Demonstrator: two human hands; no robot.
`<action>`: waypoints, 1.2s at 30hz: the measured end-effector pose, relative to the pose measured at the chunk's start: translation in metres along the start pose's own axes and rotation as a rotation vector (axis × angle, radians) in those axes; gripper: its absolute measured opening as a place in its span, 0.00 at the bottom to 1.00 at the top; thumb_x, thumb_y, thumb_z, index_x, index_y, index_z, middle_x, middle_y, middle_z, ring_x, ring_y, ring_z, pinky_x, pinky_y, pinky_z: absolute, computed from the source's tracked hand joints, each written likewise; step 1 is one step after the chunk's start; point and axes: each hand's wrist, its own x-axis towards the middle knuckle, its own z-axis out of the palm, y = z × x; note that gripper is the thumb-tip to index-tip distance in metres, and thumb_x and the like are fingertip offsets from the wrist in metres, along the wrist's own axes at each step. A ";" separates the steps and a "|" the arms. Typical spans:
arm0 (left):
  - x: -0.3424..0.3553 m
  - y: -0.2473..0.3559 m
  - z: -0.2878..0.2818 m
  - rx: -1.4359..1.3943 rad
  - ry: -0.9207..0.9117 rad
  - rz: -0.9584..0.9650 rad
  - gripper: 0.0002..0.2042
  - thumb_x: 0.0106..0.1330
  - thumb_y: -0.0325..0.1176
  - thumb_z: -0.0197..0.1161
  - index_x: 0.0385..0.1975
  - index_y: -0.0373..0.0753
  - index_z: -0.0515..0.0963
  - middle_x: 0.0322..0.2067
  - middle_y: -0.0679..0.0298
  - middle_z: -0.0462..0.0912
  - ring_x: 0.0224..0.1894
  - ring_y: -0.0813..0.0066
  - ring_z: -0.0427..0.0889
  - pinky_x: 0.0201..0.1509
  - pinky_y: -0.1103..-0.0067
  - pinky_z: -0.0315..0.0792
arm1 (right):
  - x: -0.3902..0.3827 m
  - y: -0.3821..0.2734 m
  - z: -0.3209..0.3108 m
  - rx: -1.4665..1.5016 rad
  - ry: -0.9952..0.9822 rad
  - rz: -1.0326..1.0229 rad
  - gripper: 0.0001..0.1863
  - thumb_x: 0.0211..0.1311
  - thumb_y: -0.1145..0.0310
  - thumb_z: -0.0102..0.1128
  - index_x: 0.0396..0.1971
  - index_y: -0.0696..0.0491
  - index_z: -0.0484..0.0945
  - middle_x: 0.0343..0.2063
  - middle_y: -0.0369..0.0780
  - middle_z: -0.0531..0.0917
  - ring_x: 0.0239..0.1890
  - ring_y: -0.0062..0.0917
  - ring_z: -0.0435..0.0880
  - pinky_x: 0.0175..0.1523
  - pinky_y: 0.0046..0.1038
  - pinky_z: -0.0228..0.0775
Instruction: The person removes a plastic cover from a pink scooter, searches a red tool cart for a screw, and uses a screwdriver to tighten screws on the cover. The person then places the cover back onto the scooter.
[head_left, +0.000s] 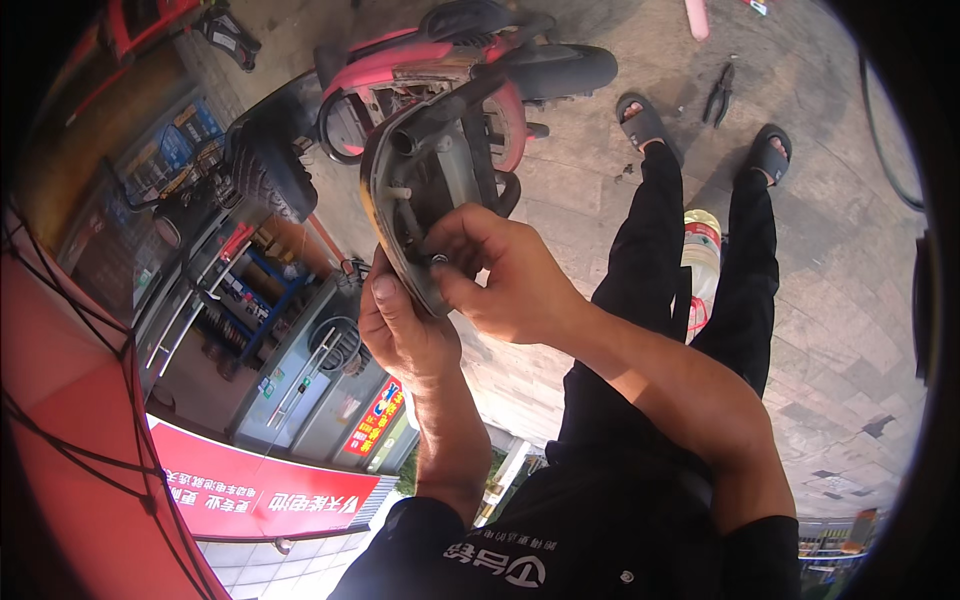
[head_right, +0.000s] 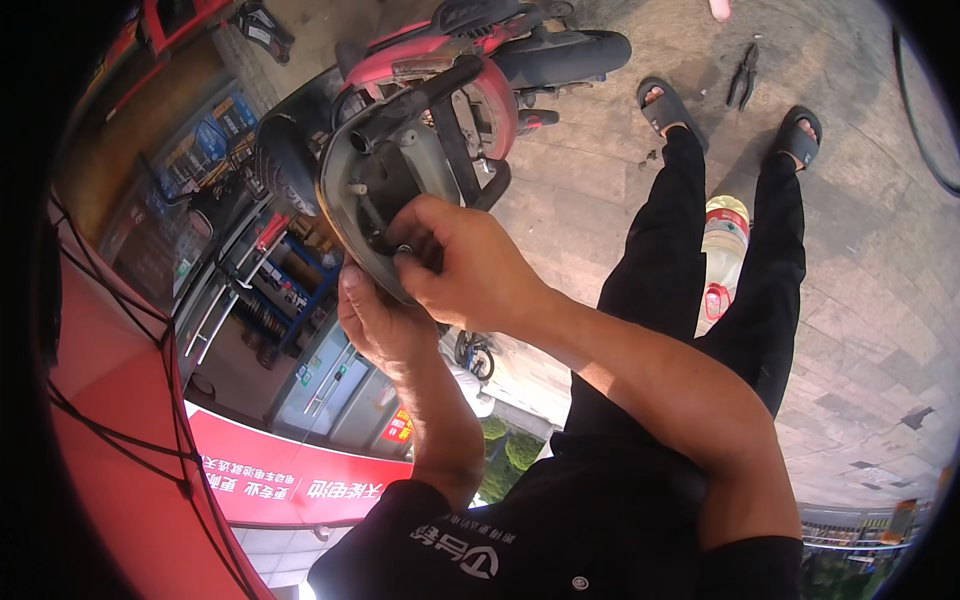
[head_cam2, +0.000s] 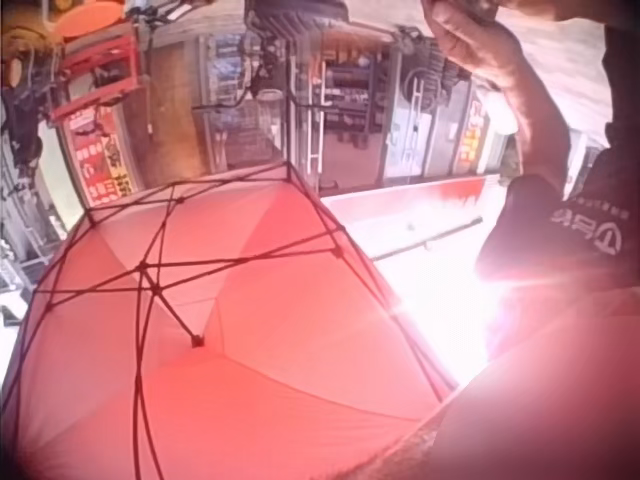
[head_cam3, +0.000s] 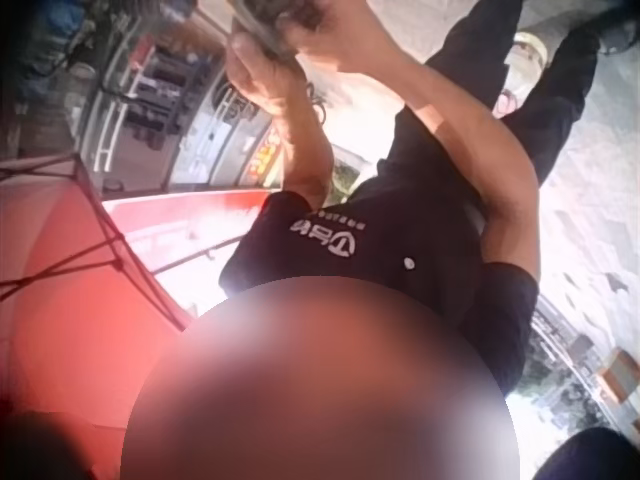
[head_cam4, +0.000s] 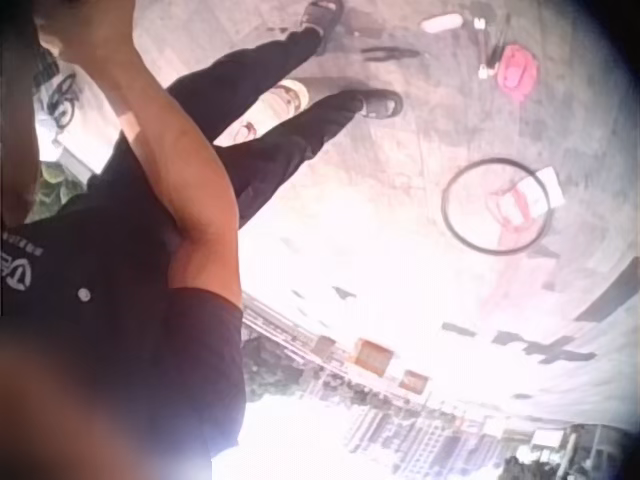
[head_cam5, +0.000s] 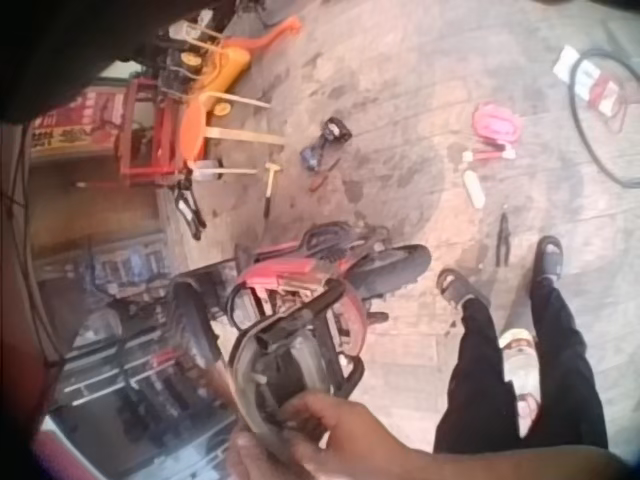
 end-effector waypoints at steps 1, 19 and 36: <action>-0.001 0.001 -0.004 -0.022 0.003 0.004 0.26 0.70 0.42 0.57 0.56 0.23 0.69 0.47 0.50 0.80 0.46 0.67 0.81 0.54 0.74 0.74 | 0.000 0.000 0.003 0.015 -0.003 -0.003 0.11 0.57 0.78 0.60 0.41 0.58 0.74 0.26 0.33 0.79 0.30 0.14 0.79 0.35 0.20 0.71; 0.018 -0.015 -0.019 -0.200 -0.068 -0.021 0.10 0.70 0.30 0.57 0.45 0.30 0.76 0.38 0.57 0.83 0.38 0.73 0.83 0.46 0.78 0.78 | -0.009 0.003 0.007 -0.134 0.120 -0.197 0.15 0.54 0.79 0.61 0.43 0.58 0.74 0.27 0.38 0.80 0.28 0.21 0.81 0.34 0.23 0.73; 0.018 -0.010 -0.027 0.037 -0.055 0.136 0.08 0.68 0.27 0.59 0.42 0.29 0.75 0.39 0.53 0.83 0.38 0.71 0.82 0.46 0.76 0.79 | -0.001 0.005 0.001 -0.204 0.088 -0.261 0.16 0.51 0.77 0.63 0.42 0.58 0.75 0.28 0.39 0.81 0.29 0.23 0.83 0.35 0.25 0.75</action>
